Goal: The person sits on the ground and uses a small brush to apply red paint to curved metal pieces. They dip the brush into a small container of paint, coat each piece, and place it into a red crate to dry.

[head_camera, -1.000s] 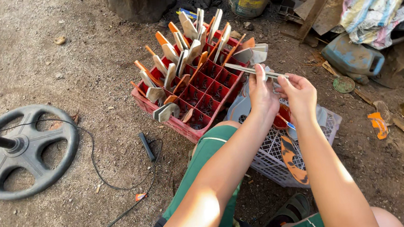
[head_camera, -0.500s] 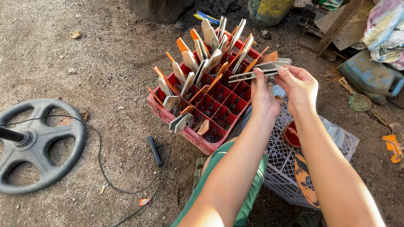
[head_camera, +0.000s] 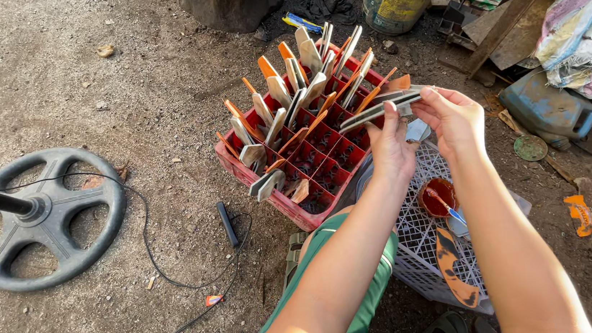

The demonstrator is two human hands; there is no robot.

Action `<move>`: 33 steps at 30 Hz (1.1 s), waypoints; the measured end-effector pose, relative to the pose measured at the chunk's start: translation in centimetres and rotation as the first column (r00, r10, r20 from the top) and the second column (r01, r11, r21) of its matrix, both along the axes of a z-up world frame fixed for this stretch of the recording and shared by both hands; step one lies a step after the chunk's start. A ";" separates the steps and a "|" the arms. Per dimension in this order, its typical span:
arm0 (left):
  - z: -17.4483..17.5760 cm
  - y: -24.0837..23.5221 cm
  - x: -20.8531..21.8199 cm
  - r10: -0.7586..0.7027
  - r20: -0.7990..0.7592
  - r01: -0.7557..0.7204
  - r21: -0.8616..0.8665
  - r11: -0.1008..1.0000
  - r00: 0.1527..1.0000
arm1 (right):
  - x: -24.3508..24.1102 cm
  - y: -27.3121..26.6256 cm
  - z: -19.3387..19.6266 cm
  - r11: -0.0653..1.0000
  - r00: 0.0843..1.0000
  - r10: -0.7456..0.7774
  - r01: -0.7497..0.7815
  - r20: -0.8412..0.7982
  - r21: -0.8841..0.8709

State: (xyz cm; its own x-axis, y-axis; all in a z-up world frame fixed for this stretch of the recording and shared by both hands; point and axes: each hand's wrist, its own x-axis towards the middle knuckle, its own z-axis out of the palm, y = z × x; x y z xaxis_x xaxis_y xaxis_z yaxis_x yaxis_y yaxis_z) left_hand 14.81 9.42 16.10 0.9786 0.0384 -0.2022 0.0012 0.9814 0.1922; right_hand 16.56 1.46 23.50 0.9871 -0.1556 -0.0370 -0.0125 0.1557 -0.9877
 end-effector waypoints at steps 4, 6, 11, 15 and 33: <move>0.3 -0.4 -1.5 0.004 -0.069 -0.001 0.044 0.999 0.998 | -0.3 -0.4 0.4 0.997 0.997 0.047 -0.050 -0.061 -0.060; 0.1 -0.9 -2.9 -0.034 -0.143 0.043 0.057 0.997 0.989 | -0.5 -0.6 0.7 0.991 0.993 0.071 -0.080 -0.092 -0.105; -1.0 -3.2 -5.8 -0.243 -0.295 0.265 0.037 0.964 0.924 | 0.3 -1.6 1.6 0.994 0.997 0.077 -0.079 -0.030 -0.077; -1.7 -5.4 -6.3 -0.255 -0.415 0.306 0.060 0.950 0.873 | 2.2 -1.4 1.4 0.986 0.996 0.084 -0.081 0.013 -0.148; -8.1 -14.0 -11.2 -0.464 -0.336 0.571 0.416 0.708 0.820 | 11.6 2.8 -3.3 0.899 0.940 0.317 -0.341 -0.130 -0.276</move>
